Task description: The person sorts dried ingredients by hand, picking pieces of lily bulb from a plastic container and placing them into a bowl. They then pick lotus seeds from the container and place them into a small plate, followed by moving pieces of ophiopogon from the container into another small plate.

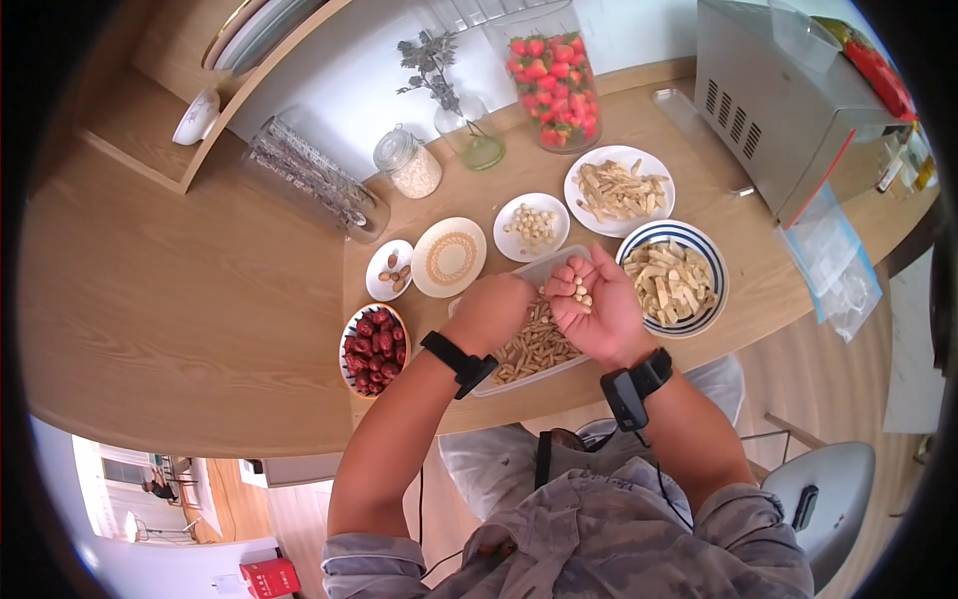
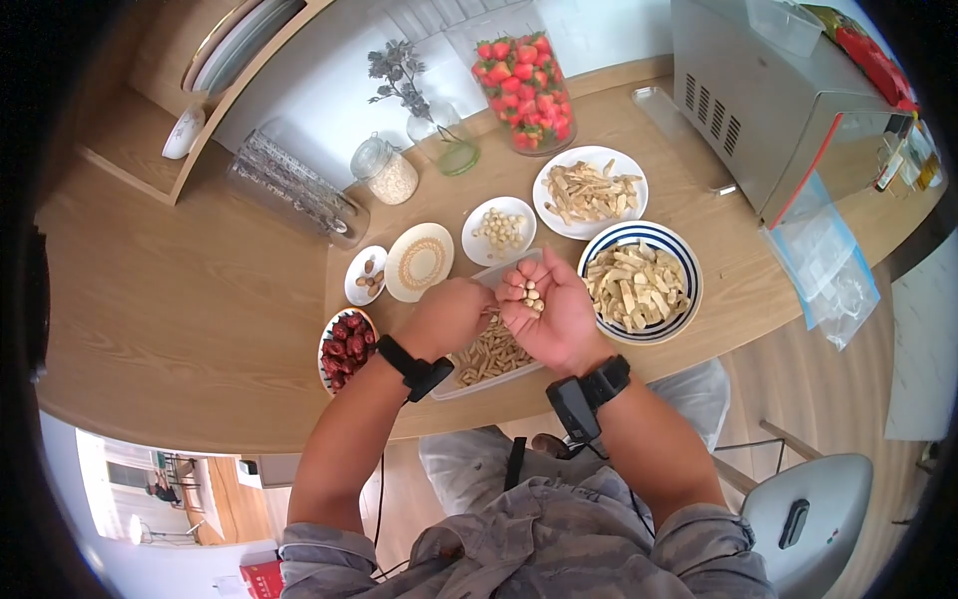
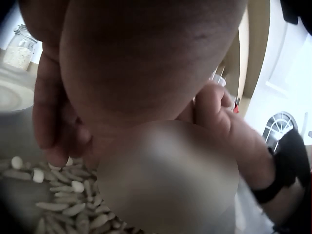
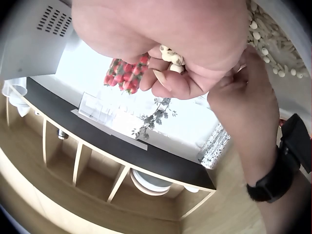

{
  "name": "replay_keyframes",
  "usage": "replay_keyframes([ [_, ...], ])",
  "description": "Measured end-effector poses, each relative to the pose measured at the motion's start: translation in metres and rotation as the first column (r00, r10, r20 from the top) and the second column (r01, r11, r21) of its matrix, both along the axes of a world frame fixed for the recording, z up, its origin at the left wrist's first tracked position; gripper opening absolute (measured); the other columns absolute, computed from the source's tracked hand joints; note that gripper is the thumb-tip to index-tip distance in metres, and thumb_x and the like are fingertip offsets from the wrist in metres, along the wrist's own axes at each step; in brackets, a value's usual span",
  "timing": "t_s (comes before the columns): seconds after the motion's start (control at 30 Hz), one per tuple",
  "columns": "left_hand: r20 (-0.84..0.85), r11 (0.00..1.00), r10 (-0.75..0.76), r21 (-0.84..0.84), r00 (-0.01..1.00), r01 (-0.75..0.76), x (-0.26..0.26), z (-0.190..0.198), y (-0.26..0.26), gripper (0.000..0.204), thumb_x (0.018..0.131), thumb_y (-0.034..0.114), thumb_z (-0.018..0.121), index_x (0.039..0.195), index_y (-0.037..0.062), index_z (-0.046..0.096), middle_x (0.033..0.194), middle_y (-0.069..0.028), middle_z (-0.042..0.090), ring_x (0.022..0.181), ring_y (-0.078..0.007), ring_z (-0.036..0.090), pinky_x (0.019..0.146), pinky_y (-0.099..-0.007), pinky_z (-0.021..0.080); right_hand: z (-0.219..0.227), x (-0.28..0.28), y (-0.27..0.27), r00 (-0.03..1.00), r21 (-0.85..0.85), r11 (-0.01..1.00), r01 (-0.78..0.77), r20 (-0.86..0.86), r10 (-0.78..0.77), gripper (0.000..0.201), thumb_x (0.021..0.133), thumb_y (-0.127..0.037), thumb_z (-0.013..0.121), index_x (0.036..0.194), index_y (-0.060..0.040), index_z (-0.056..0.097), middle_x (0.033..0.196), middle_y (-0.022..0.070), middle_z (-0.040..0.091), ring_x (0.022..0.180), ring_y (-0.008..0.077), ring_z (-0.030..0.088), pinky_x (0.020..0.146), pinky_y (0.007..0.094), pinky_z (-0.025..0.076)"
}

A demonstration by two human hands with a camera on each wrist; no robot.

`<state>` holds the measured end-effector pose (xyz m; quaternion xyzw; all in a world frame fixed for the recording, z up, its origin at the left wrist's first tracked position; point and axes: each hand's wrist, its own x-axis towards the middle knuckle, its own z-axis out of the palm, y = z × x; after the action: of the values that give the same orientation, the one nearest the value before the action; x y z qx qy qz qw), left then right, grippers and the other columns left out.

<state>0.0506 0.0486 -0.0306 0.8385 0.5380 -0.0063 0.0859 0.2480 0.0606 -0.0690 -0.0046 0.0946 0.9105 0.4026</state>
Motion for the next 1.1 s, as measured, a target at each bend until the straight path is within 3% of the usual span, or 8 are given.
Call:
replay_keyframes([
  [0.27, -0.144, 0.999, 0.008, -0.051, 0.990, -0.016, 0.002, -0.014, 0.002, 0.012, 0.083, 0.018, 0.070, 0.082, 0.0070, 0.075, 0.083, -0.0175, 0.073, 0.079, -0.0392, 0.072, 0.070, -0.0514, 0.058, 0.002, 0.001, -0.002, 1.000, 0.011, 1.000, 0.011, -0.001, -0.011, 0.045, 0.110, -0.042, 0.051, 0.093, -0.0032, 0.064, 0.088, 0.0087, 0.057, 0.082, 0.0204, 0.051, 0.062, 0.0278, 0.044],
  [0.37, 0.013, 0.998, 0.064, -0.011, 0.998, -0.064, 0.005, -0.006, 0.000, 0.015, 0.083, 0.021, 0.074, 0.083, 0.0057, 0.074, 0.082, -0.0185, 0.072, 0.079, -0.0412, 0.071, 0.070, -0.0517, 0.057, 0.000, 0.001, -0.001, 1.000, 0.015, 1.000, 0.023, -0.013, -0.023, 0.044, 0.110, -0.042, 0.051, 0.093, -0.0030, 0.064, 0.088, 0.0087, 0.057, 0.082, 0.0206, 0.051, 0.065, 0.0290, 0.046],
  [0.47, 0.237, 0.997, -0.020, -0.066, 0.971, 0.037, 0.005, -0.009, 0.003, 0.019, 0.080, 0.023, 0.078, 0.084, 0.0051, 0.073, 0.082, -0.0196, 0.072, 0.078, -0.0430, 0.070, 0.070, -0.0510, 0.057, 0.002, 0.000, -0.003, 0.999, 0.023, 0.999, 0.043, 0.007, -0.043, 0.044, 0.111, -0.041, 0.050, 0.095, -0.0025, 0.064, 0.089, 0.0084, 0.056, 0.083, 0.0198, 0.051, 0.063, 0.0272, 0.045],
  [0.77, 0.094, 0.995, -0.011, -0.097, 0.996, 0.020, 0.014, -0.026, 0.004, 0.025, 0.077, 0.023, 0.081, 0.090, 0.0035, 0.071, 0.079, -0.0205, 0.070, 0.074, -0.0441, 0.067, 0.068, -0.0503, 0.055, 0.002, -0.001, -0.001, 0.999, 0.042, 0.998, 0.048, 0.008, -0.048, 0.046, 0.111, -0.042, 0.049, 0.092, -0.0028, 0.065, 0.088, 0.0089, 0.058, 0.081, 0.0199, 0.051, 0.063, 0.0287, 0.045],
  [0.87, 0.270, 0.999, -0.014, -0.034, 0.963, 0.024, 0.007, -0.006, 0.004, 0.023, 0.076, 0.020, 0.080, 0.090, 0.0041, 0.071, 0.077, -0.0202, 0.069, 0.072, -0.0435, 0.067, 0.066, -0.0479, 0.056, -0.002, -0.001, 0.000, 0.997, 0.071, 0.995, 0.063, 0.028, -0.065, 0.046, 0.111, -0.042, 0.048, 0.093, -0.0026, 0.066, 0.089, 0.0093, 0.061, 0.082, 0.0210, 0.053, 0.068, 0.0302, 0.048],
  [0.97, 0.389, 0.998, 0.021, 0.053, 0.921, -0.045, 0.001, 0.028, 0.002, 0.020, 0.076, 0.013, 0.081, 0.090, 0.0043, 0.070, 0.070, -0.0140, 0.068, 0.065, -0.0339, 0.070, 0.063, -0.0421, 0.056, 0.005, -0.004, -0.002, 0.976, 0.009, 0.995, 0.099, 0.194, -0.098, 0.044, 0.111, -0.041, 0.049, 0.100, -0.0015, 0.066, 0.093, 0.0093, 0.062, 0.086, 0.0223, 0.057, 0.076, 0.0313, 0.052],
  [1.07, 0.546, 0.973, 0.232, -0.129, 0.805, -0.193, 0.010, 0.066, -0.006, 0.017, 0.080, 0.006, 0.081, 0.091, 0.0037, 0.068, 0.071, -0.0057, 0.069, 0.065, -0.0184, 0.068, 0.063, -0.0335, 0.054, 0.007, -0.012, 0.000, 0.917, -0.043, 0.995, 0.090, 0.393, -0.066, 0.042, 0.111, -0.040, 0.050, 0.105, -0.0005, 0.065, 0.096, 0.0091, 0.062, 0.090, 0.0231, 0.060, 0.084, 0.0319, 0.053],
  [1.1, 0.601, 0.984, 0.176, -0.104, 0.779, -0.142, 0.010, 0.065, -0.005, 0.016, 0.082, 0.006, 0.081, 0.092, 0.0033, 0.068, 0.074, -0.0041, 0.069, 0.066, -0.0156, 0.066, 0.063, -0.0318, 0.053, 0.007, -0.015, 0.001, 0.891, -0.050, 0.996, 0.078, 0.451, -0.047, 0.042, 0.111, -0.039, 0.050, 0.107, -0.0002, 0.064, 0.097, 0.0090, 0.063, 0.091, 0.0232, 0.060, 0.087, 0.0321, 0.054],
])
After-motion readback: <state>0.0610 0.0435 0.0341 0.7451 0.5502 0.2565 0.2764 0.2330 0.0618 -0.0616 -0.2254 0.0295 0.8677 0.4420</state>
